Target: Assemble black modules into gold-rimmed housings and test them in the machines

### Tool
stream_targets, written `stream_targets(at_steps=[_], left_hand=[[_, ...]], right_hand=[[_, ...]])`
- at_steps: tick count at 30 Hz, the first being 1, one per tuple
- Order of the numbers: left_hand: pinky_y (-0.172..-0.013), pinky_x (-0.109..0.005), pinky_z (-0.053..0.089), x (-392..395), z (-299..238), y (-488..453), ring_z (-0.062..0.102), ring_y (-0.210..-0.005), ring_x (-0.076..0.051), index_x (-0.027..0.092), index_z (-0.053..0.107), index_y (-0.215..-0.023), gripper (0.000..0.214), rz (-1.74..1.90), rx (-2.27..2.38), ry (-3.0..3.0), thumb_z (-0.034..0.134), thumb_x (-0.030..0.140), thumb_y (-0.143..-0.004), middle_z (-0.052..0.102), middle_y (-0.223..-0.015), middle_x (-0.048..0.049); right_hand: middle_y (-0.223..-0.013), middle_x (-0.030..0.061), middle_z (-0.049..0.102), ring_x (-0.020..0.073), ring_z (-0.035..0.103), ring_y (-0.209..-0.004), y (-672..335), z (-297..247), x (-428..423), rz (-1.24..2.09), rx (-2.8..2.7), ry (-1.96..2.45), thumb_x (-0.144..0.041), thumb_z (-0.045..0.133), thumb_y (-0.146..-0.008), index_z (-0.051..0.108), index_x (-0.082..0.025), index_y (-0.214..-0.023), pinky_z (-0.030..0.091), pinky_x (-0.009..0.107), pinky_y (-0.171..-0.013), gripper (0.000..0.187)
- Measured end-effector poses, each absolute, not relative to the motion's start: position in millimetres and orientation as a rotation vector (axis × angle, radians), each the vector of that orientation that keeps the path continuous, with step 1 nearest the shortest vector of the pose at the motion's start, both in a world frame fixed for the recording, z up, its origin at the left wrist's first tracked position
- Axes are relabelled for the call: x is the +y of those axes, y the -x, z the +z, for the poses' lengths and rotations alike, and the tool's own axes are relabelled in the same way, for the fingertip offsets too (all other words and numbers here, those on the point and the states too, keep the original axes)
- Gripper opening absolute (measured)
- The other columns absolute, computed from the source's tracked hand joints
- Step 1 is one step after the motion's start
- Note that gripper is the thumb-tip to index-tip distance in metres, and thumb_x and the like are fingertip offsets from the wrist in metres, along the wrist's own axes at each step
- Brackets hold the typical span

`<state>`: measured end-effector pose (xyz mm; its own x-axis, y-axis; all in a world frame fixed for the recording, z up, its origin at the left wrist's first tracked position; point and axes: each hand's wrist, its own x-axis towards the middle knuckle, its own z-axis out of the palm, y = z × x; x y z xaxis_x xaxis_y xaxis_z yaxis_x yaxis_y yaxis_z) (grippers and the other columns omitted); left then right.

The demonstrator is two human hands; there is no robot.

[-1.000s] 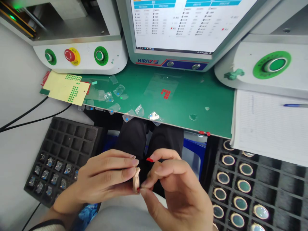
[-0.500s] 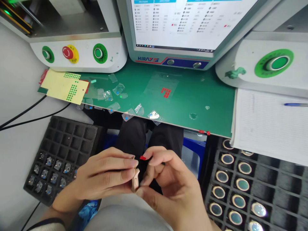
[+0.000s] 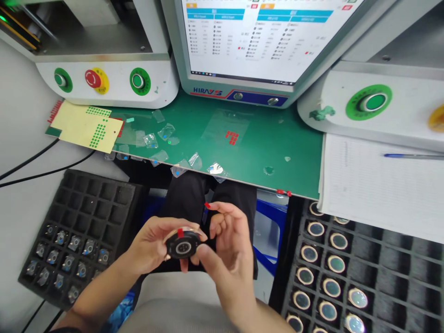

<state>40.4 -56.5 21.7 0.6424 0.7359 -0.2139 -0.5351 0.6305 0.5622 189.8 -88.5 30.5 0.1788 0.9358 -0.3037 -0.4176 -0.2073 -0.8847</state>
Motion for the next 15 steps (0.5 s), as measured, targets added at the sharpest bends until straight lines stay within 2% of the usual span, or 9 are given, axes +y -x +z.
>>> stream_targets(at_steps=[2, 5, 8, 11, 15], left_hand=[[-0.057, -0.020, 0.059, -59.9, 26.0, -44.5, 0.074, -0.073, -0.017, 0.013, 0.072, -0.115, 0.034, 0.693, 0.413, -0.342, 0.068, 0.038, -0.092, 0.075, -0.095, -0.0135], [-0.052, -0.017, 0.056, -65.2, 32.9, -49.5, 0.070, -0.064, -0.013, 0.009, 0.068, -0.107, 0.030, 0.677, 0.398, -0.265, 0.059, 0.036, -0.098, 0.074, -0.092, -0.0147], [-0.046, -0.016, 0.053, -70.3, 34.0, -53.8, 0.064, -0.053, -0.010, 0.010, 0.064, -0.096, 0.029, 0.750, 0.451, -0.312, 0.063, 0.039, -0.095, 0.072, -0.084, -0.0101], [-0.034, -0.009, 0.042, -72.9, 31.3, -56.6, 0.050, -0.039, -0.003, 0.012, 0.059, -0.086, 0.028, 0.819, 0.542, -0.366, 0.066, 0.038, -0.093, 0.068, -0.074, -0.0036], [-0.032, -0.006, 0.032, -72.3, 30.0, -57.9, 0.042, -0.035, -0.001, 0.013, 0.058, -0.085, 0.025, 0.893, 0.588, -0.402, 0.062, 0.035, -0.096, 0.065, -0.067, -0.0004]], right_hand=[[-0.106, 0.0036, 0.058, 0.0126, 0.050, -0.079, -193.4, 29.5, -88.1, 1.331, -0.548, 1.165, -0.035, 0.077, -0.081, 0.065, -0.028, -0.111, 0.047, 0.023, -0.070, 0.033], [-0.107, 0.0037, 0.061, 0.0124, 0.055, -0.083, -194.7, 29.3, -89.0, 1.291, -0.493, 1.128, -0.030, 0.076, -0.082, 0.066, -0.027, -0.106, 0.049, 0.024, -0.078, 0.026], [-0.105, 0.0028, 0.061, 0.0125, 0.059, -0.084, -192.2, 30.8, -91.6, 1.291, -0.509, 1.075, -0.027, 0.073, -0.085, 0.066, -0.027, -0.103, 0.049, 0.025, -0.082, 0.019], [-0.102, 0.0013, 0.061, 0.0116, 0.059, -0.087, -189.7, 31.7, -93.9, 1.319, -0.548, 1.025, -0.024, 0.070, -0.087, 0.066, -0.028, -0.103, 0.048, 0.023, -0.085, 0.016], [-0.100, 0.0005, 0.061, 0.0107, 0.059, -0.089, -187.6, 30.4, -95.5, 1.343, -0.568, 1.011, -0.023, 0.068, -0.089, 0.065, -0.028, -0.103, 0.048, 0.021, -0.087, 0.016]])
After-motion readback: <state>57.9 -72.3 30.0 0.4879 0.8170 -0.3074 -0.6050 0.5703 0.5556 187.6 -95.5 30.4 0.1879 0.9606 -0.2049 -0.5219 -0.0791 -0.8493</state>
